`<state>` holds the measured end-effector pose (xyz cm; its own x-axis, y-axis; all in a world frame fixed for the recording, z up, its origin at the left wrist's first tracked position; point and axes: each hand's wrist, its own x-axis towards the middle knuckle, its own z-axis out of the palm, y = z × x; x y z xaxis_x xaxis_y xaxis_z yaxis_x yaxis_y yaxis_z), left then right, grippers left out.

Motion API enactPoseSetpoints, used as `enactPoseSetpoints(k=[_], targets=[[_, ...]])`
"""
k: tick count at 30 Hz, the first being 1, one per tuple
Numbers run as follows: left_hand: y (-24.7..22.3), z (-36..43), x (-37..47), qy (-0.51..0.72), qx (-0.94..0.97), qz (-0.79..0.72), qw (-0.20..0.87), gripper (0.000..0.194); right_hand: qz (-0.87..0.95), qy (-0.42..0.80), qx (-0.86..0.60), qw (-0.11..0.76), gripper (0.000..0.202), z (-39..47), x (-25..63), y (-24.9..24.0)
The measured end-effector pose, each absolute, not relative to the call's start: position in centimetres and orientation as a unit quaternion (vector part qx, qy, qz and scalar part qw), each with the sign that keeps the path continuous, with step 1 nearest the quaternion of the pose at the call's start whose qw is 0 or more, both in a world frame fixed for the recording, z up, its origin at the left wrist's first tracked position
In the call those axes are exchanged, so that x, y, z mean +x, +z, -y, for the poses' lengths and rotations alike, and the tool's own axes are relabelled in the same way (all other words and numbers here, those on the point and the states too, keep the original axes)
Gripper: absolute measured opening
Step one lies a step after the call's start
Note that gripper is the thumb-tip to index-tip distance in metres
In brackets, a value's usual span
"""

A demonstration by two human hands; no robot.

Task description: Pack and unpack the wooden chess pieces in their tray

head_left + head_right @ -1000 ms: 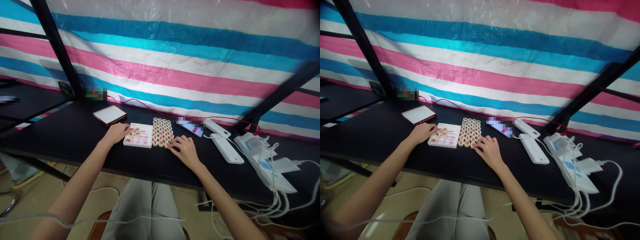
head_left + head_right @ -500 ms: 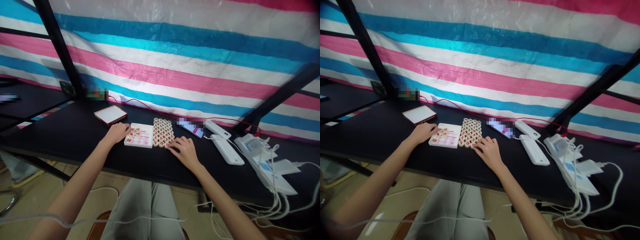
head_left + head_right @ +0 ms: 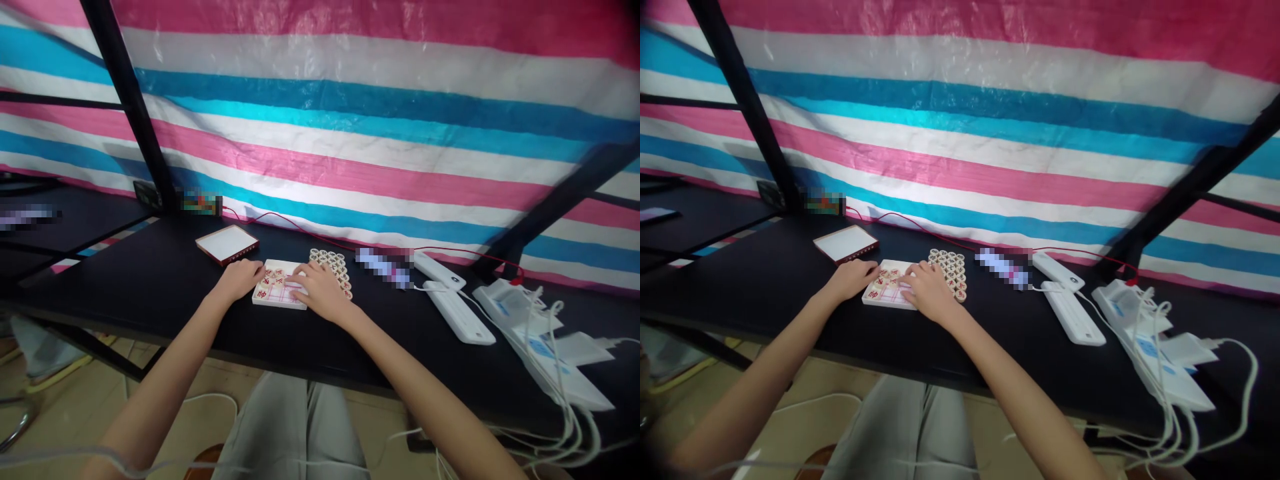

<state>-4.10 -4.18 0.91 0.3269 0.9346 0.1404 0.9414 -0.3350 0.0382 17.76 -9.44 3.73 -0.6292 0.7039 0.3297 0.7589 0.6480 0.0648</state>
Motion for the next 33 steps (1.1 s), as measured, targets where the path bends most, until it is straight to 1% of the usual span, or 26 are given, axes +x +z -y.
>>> enactPoseSetpoints(k=[4, 8, 14, 19, 22, 24, 26, 29, 33], targets=[[0.9, 4.2, -4.1, -0.068, -0.81, 0.581, 0.027, 0.042, 0.904, -0.127, -0.394, 0.106, 0.021, 7.9, 15.6, 3.2], [1.0, 4.2, -4.0, -0.068, -0.812, 0.579, 0.022, 0.041, 0.897, -0.111, -0.409, 0.125, 0.019, 8.0, 15.7, 2.6], [1.3, 4.4, -3.9, -0.06, -0.807, 0.587, 0.019, 0.041, 0.885, -0.049, -0.444, 0.135, 0.02, 8.3, 15.5, 2.4], [1.1, 4.3, -4.0, -0.057, -0.808, 0.587, 0.016, 0.043, 0.884, -0.054, -0.441, 0.147, 0.015, 8.3, 15.2, 3.1], [1.1, 4.1, -4.0, -0.054, -0.811, 0.583, 0.014, 0.045, 0.867, -0.052, -0.449, 0.21, 0.017, 9.6, 17.2, 4.3], [1.2, 4.0, -4.0, -0.053, -0.811, 0.582, 0.009, 0.045, 0.84, -0.045, -0.471, 0.266, 0.017, 11.1, 19.6, 5.0], [1.3, 4.0, -4.0, -0.056, -0.811, 0.582, 0.001, 0.045, 0.811, -0.043, -0.5, 0.302, 0.018, 12.9, 22.3, 5.1], [1.3, 3.9, -4.0, -0.059, -0.812, 0.581, -0.012, 0.046, 0.793, -0.036, -0.532, 0.295, 0.019, 14.9, 26.0, 4.2], [1.2, 3.9, -4.1, -0.06, -0.809, 0.585, -0.014, 0.047, 0.803, -0.037, -0.534, 0.261, 0.016, 15.6, 28.4, 2.4]])
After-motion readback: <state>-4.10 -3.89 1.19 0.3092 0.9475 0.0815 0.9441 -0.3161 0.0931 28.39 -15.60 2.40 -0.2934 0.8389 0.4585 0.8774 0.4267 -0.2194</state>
